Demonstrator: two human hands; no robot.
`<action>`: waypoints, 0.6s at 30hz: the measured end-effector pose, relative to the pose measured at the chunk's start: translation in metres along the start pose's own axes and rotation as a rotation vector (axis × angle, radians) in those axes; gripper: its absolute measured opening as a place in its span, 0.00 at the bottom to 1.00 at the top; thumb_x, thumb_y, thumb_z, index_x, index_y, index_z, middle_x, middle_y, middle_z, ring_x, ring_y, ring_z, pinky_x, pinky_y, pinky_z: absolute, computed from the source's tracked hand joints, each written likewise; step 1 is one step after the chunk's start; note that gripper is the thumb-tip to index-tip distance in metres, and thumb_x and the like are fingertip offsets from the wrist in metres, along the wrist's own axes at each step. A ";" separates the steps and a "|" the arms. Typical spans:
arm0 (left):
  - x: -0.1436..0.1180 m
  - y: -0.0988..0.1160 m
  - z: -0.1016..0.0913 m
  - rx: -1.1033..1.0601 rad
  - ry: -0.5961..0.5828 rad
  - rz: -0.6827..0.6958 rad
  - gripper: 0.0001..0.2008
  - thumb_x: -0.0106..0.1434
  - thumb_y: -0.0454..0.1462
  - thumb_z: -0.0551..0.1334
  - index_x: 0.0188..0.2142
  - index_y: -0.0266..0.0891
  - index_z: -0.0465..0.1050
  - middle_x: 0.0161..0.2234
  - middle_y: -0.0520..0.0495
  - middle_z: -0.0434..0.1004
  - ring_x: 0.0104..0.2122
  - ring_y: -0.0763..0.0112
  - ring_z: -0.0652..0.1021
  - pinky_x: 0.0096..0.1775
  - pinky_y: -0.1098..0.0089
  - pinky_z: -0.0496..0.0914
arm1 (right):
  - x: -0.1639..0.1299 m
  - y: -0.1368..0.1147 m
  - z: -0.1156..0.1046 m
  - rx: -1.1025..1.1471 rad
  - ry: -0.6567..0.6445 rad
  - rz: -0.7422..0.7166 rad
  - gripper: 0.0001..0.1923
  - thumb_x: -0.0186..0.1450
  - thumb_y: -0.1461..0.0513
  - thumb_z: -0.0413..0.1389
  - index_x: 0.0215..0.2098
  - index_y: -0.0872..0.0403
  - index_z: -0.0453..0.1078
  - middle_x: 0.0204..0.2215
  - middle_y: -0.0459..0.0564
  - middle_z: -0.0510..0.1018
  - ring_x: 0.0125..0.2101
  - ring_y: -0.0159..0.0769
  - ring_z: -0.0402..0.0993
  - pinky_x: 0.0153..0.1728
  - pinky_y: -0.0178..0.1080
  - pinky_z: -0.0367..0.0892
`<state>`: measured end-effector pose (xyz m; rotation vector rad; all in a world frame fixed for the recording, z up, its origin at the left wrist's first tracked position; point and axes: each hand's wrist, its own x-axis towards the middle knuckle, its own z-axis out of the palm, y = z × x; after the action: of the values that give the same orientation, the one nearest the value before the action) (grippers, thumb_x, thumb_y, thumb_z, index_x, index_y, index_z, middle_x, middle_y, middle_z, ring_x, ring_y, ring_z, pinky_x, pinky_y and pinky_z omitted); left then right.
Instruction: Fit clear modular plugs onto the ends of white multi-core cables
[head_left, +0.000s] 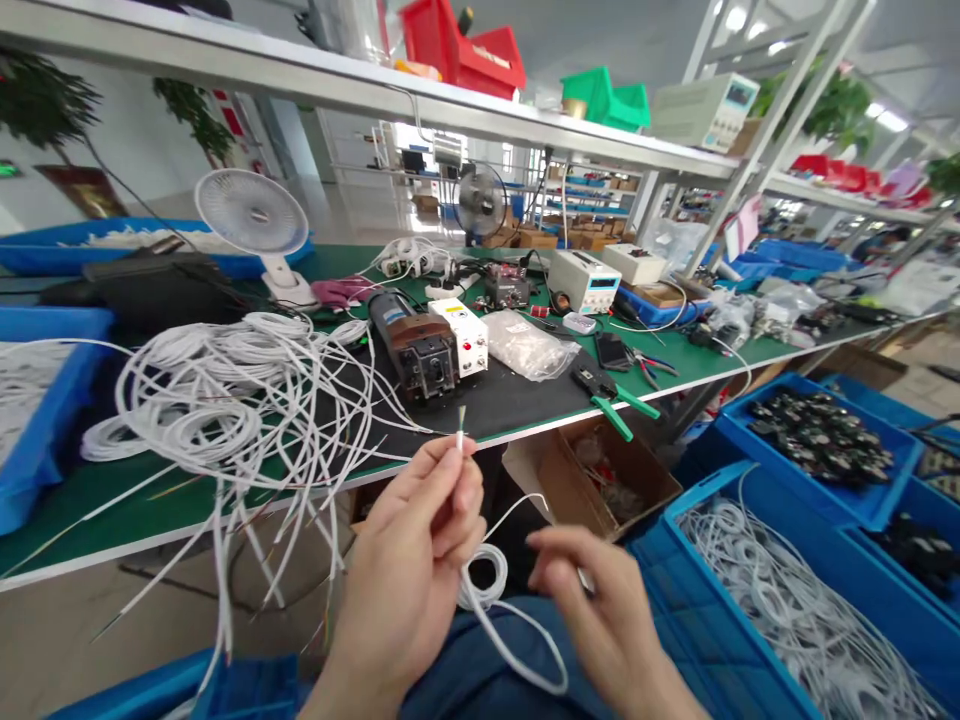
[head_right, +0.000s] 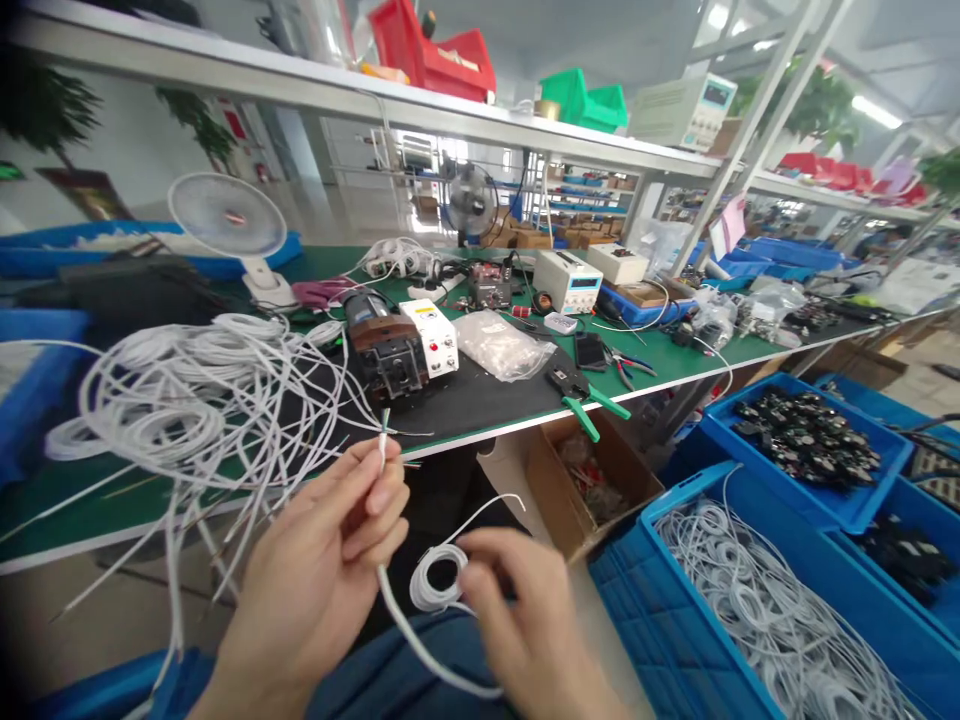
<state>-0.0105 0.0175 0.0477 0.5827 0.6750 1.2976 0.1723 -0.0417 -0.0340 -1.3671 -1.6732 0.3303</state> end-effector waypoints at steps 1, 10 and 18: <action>0.006 -0.001 -0.011 0.021 0.021 -0.013 0.06 0.70 0.36 0.71 0.42 0.35 0.79 0.27 0.56 0.66 0.20 0.84 0.54 0.20 0.84 0.55 | 0.018 0.017 -0.008 -0.046 0.038 0.065 0.21 0.81 0.48 0.50 0.48 0.49 0.81 0.30 0.47 0.87 0.28 0.35 0.85 0.31 0.34 0.78; 0.029 -0.005 -0.047 0.021 0.185 -0.097 0.10 0.64 0.36 0.75 0.42 0.35 0.80 0.25 0.56 0.65 0.19 0.84 0.54 0.19 0.85 0.55 | 0.264 0.185 -0.070 -0.670 0.145 0.446 0.20 0.76 0.54 0.63 0.62 0.53 0.74 0.62 0.57 0.77 0.57 0.50 0.78 0.57 0.57 0.76; 0.039 -0.041 -0.074 -0.013 0.139 -0.282 0.21 0.62 0.47 0.78 0.43 0.37 0.76 0.23 0.58 0.67 0.17 0.88 0.50 0.19 0.84 0.47 | 0.339 0.239 -0.041 -0.887 0.031 0.648 0.22 0.75 0.55 0.65 0.63 0.56 0.73 0.61 0.59 0.77 0.55 0.50 0.79 0.55 0.56 0.78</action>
<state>-0.0324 0.0496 -0.0366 0.3725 0.8316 1.0834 0.3687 0.3262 -0.0161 -2.5580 -1.3345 -0.1127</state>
